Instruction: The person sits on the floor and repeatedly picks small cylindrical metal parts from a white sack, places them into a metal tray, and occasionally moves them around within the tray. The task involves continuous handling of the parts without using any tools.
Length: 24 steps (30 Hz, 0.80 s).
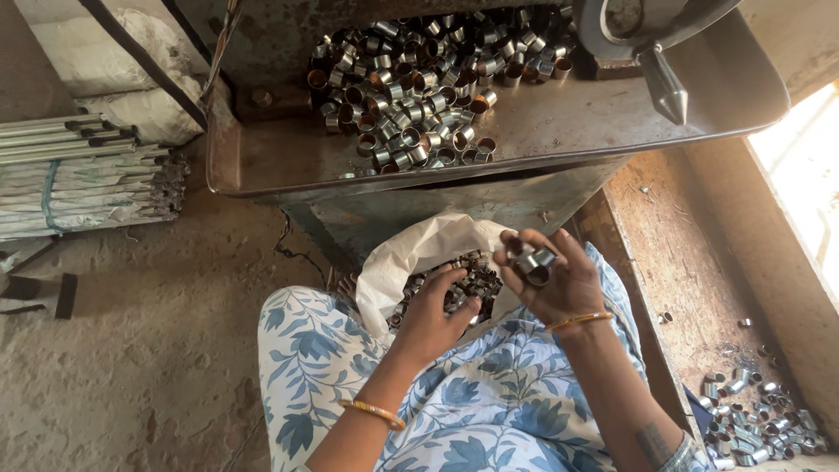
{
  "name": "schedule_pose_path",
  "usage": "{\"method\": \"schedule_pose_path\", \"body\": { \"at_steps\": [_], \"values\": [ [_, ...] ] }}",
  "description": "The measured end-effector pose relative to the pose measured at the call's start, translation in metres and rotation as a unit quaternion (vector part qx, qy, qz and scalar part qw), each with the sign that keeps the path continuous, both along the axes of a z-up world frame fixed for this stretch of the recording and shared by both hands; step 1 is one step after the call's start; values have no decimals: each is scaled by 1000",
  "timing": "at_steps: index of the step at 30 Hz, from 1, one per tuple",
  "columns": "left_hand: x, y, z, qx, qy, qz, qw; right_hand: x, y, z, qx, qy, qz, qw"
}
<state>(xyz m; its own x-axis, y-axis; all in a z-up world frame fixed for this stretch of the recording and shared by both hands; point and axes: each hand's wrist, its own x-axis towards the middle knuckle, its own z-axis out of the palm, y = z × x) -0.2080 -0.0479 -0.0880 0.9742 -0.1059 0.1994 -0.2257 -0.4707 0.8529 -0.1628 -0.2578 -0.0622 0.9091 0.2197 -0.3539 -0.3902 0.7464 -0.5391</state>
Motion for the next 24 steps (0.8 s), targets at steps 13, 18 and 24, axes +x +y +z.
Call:
{"method": "schedule_pose_path", "body": {
  "at_steps": [13,18,24],
  "values": [
    [171,44,119,253,181,134,941,-13,33,8,60,49,56,995],
    [193,53,107,317,129,123,932,-12,24,-6,62,80,63,993],
    [210,101,82,2,112,169,979,-13,17,-24,31,82,85,993]
  ]
}}
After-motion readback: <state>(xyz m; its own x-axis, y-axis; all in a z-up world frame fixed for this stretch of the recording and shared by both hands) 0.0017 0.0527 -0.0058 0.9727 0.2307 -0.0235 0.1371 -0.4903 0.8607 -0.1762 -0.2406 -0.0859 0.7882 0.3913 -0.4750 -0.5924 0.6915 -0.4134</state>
